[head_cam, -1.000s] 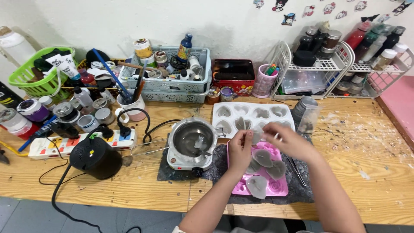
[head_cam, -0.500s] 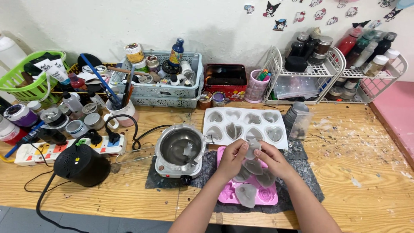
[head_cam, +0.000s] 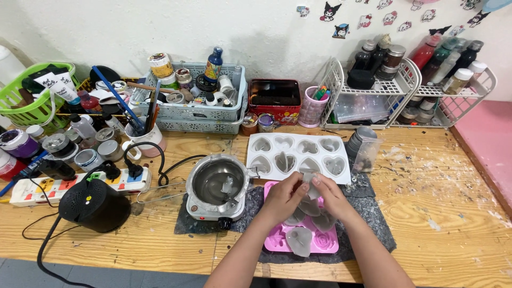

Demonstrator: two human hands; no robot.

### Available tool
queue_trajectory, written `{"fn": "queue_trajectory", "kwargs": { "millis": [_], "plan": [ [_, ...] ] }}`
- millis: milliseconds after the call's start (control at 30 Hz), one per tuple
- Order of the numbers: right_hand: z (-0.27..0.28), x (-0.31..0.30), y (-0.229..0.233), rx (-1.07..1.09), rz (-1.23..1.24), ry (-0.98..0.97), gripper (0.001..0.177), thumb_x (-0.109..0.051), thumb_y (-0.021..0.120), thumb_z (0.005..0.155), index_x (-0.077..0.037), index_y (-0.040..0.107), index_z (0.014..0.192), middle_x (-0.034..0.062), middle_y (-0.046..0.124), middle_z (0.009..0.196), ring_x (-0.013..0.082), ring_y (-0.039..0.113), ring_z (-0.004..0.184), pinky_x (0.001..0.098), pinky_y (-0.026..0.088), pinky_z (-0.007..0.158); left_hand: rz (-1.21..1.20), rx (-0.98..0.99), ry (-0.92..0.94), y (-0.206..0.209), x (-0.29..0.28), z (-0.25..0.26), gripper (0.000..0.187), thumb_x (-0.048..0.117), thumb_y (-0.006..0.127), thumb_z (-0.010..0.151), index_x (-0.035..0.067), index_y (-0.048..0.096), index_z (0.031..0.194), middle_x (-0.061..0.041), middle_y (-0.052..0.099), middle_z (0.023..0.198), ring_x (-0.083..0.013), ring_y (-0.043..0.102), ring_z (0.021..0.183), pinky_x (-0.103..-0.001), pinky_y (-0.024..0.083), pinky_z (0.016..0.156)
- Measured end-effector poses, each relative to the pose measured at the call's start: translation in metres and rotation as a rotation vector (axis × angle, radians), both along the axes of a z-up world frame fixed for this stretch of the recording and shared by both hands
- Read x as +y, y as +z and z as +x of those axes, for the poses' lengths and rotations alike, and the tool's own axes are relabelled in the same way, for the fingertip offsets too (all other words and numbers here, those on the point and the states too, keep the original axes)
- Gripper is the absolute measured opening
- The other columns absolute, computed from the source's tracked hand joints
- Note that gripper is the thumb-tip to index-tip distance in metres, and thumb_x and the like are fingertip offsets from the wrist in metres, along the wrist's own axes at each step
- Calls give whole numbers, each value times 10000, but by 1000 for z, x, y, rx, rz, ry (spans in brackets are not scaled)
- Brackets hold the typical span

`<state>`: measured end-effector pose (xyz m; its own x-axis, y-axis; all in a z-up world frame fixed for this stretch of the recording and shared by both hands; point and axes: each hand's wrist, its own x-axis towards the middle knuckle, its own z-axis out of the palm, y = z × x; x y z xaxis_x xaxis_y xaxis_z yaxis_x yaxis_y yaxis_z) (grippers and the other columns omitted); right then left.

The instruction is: Pouring melted wax from a heating pot into silicone molds and preparing small heart-shaped decorative pieces.

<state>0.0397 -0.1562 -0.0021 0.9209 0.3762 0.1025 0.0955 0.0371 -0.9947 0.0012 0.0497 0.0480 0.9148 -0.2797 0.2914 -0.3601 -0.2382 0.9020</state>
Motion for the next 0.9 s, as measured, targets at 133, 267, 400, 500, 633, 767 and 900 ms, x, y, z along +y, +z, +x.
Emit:
{"fn": "queue_trajectory", "kwargs": {
  "millis": [133,267,400,500,633,767,900],
  "plan": [
    [4,-2,-18,-13,-4,7,332,-299,482,1082,-31,675,1108,7,668,950,71,588,863,231,502,740,-94,16,-62,-12,1,6,329,372,631,1006,44,610,1009,-47,638,791,-129,566,676,-284,465,624],
    [-5,8,-10,-33,-28,-47,352,-335,498,1092,-35,654,995,-33,603,815,39,533,756,216,462,651,-162,-185,-69,-20,-1,9,249,259,667,1010,32,606,927,-73,597,786,-180,543,675,-312,460,618],
    [-11,22,-2,105,19,-124,380,-374,499,1072,-50,644,936,-28,562,714,51,500,632,229,423,548,-44,-408,60,-12,1,7,217,207,688,969,38,613,854,-86,558,717,-233,561,630,-355,448,589],
    [-14,28,1,276,269,-73,355,-386,522,1075,-84,624,917,-32,508,641,58,449,529,232,369,458,52,-492,105,-4,3,7,212,217,679,971,59,606,850,-95,563,721,-274,585,663,-390,455,606],
    [-10,27,2,163,120,-159,365,-378,498,1051,-70,662,945,-22,590,713,58,517,608,228,424,543,61,-404,110,7,2,-1,218,240,658,987,63,604,873,-81,605,748,-266,613,670,-393,469,603],
    [-6,22,1,113,32,-124,393,-393,490,1068,-67,652,920,-25,570,682,57,505,575,229,429,513,69,-361,143,5,-2,1,241,256,685,983,56,613,870,-93,594,736,-273,612,670,-396,472,594],
    [-16,35,10,166,123,-183,368,-372,498,1052,-69,669,932,-8,585,677,68,493,556,231,399,489,42,-471,139,3,-1,2,185,219,671,989,61,641,899,-93,609,777,-288,619,718,-407,482,630]
  ]
}}
